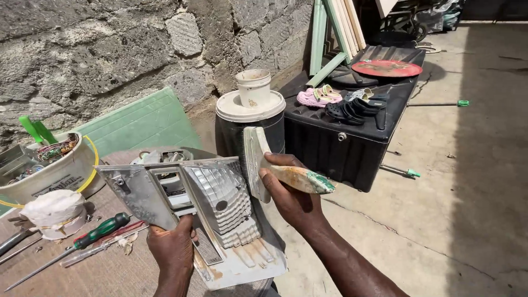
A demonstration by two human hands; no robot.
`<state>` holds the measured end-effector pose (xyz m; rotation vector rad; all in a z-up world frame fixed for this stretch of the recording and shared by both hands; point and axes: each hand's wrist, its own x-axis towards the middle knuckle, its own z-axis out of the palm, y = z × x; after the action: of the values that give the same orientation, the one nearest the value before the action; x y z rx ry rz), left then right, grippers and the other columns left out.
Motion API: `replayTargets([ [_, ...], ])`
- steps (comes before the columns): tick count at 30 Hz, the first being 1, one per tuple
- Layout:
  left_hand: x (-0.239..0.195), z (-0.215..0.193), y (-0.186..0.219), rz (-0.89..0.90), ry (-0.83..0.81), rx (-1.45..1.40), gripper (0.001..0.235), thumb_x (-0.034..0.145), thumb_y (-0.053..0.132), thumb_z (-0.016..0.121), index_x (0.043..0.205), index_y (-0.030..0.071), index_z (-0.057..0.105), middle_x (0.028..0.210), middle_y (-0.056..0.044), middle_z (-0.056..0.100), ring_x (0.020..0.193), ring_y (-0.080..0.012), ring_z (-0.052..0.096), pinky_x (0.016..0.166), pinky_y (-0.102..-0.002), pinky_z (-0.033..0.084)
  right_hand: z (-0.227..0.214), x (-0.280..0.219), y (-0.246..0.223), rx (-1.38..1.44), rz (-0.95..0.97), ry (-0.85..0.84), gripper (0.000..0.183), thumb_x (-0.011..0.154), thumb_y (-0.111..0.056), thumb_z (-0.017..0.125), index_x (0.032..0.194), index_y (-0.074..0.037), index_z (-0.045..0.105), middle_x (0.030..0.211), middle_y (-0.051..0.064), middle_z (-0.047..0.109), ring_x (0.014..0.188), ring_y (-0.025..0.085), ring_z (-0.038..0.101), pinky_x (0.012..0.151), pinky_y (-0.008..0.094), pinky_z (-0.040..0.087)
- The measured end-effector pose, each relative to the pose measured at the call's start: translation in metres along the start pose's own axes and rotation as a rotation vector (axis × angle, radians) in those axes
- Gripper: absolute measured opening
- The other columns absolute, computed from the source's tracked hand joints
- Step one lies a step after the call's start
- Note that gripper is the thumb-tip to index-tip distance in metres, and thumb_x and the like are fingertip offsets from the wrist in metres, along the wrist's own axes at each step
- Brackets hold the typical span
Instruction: The person holds a metal part and uses a brush to clean its surface. They rotate the part to access different sides and continue brushing to remove debris.
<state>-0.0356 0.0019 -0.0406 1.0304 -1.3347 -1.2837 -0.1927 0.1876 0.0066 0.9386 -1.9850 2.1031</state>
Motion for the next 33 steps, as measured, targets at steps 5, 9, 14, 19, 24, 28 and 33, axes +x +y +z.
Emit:
replayTargets([
  [5, 0.002, -0.003, 0.004, -0.011, 0.063, 0.062, 0.074, 0.077, 0.000, 0.070, 0.150, 0.009, 0.058, 0.070, -0.007, 0.056, 0.049, -0.0180, 0.051, 0.037, -0.037, 0.051, -0.019, -0.026, -0.043, -0.196, 0.405, -0.288, 0.026, 0.087, -0.027, 0.076, 0.110, -0.022, 0.086, 0.106, -0.004, 0.083, 0.089, 0.013, 0.069, 0.072, 0.030, 0.051],
  [9, -0.002, 0.000, -0.007, -0.003, 0.075, 0.008, 0.037, 0.078, -0.001, 0.073, 0.114, 0.002, 0.064, 0.072, -0.007, 0.059, 0.051, -0.0160, 0.050, 0.039, -0.037, 0.051, -0.001, -0.003, -0.021, -0.132, 0.101, -0.133, 0.021, 0.088, -0.027, 0.077, 0.104, -0.015, 0.084, 0.113, -0.003, 0.086, 0.097, 0.011, 0.080, 0.076, 0.030, 0.062],
  [14, 0.002, -0.001, -0.003, 0.013, 0.111, 0.089, 0.051, 0.076, 0.003, 0.075, 0.124, 0.006, 0.056, 0.078, -0.006, 0.061, 0.057, -0.0200, 0.053, 0.044, -0.041, 0.047, -0.016, -0.010, -0.021, -0.133, 0.276, -0.314, 0.025, 0.089, -0.027, 0.074, 0.112, -0.020, 0.080, 0.106, -0.002, 0.079, 0.095, 0.013, 0.069, 0.079, 0.031, 0.052],
  [19, -0.004, 0.005, -0.006, 0.020, 0.038, 0.065, 0.062, 0.075, 0.002, 0.071, 0.136, 0.006, 0.057, 0.069, -0.009, 0.058, 0.045, -0.0213, 0.052, 0.037, -0.044, 0.043, -0.024, 0.006, -0.046, -0.446, 0.547, -0.486, 0.034, 0.080, -0.024, 0.069, 0.111, -0.024, 0.082, 0.112, -0.004, 0.079, 0.097, 0.014, 0.072, 0.079, 0.033, 0.051],
  [24, -0.010, 0.003, -0.001, 0.008, 0.081, 0.020, 0.079, 0.076, 0.000, 0.068, 0.154, 0.005, 0.056, 0.073, -0.001, 0.056, 0.054, -0.0135, 0.048, 0.041, -0.034, 0.056, 0.000, 0.013, -0.020, -0.097, 0.099, -0.263, 0.032, 0.093, -0.036, 0.071, 0.119, -0.017, 0.078, 0.122, -0.002, 0.079, 0.109, 0.013, 0.075, 0.088, 0.030, 0.057],
  [28, -0.002, 0.001, -0.011, -0.018, 0.076, 0.080, 0.062, 0.078, 0.002, 0.072, 0.138, 0.006, 0.057, 0.081, -0.004, 0.062, 0.059, -0.0186, 0.057, 0.048, -0.038, 0.061, -0.048, 0.007, -0.033, -0.297, 0.379, -0.569, 0.027, 0.086, -0.014, 0.075, 0.110, -0.018, 0.083, 0.101, -0.003, 0.077, 0.076, 0.011, 0.062, 0.063, 0.030, 0.045],
  [33, -0.005, 0.000, -0.021, 0.107, 0.030, 0.101, 0.033, 0.082, 0.001, 0.077, 0.104, 0.010, 0.055, 0.073, 0.001, 0.051, 0.056, -0.0147, 0.051, 0.045, -0.032, 0.048, -0.059, 0.004, -0.047, -0.163, 0.349, -0.147, 0.032, 0.088, -0.024, 0.076, 0.118, -0.013, 0.076, 0.114, 0.004, 0.079, 0.092, 0.016, 0.075, 0.068, 0.036, 0.072],
])
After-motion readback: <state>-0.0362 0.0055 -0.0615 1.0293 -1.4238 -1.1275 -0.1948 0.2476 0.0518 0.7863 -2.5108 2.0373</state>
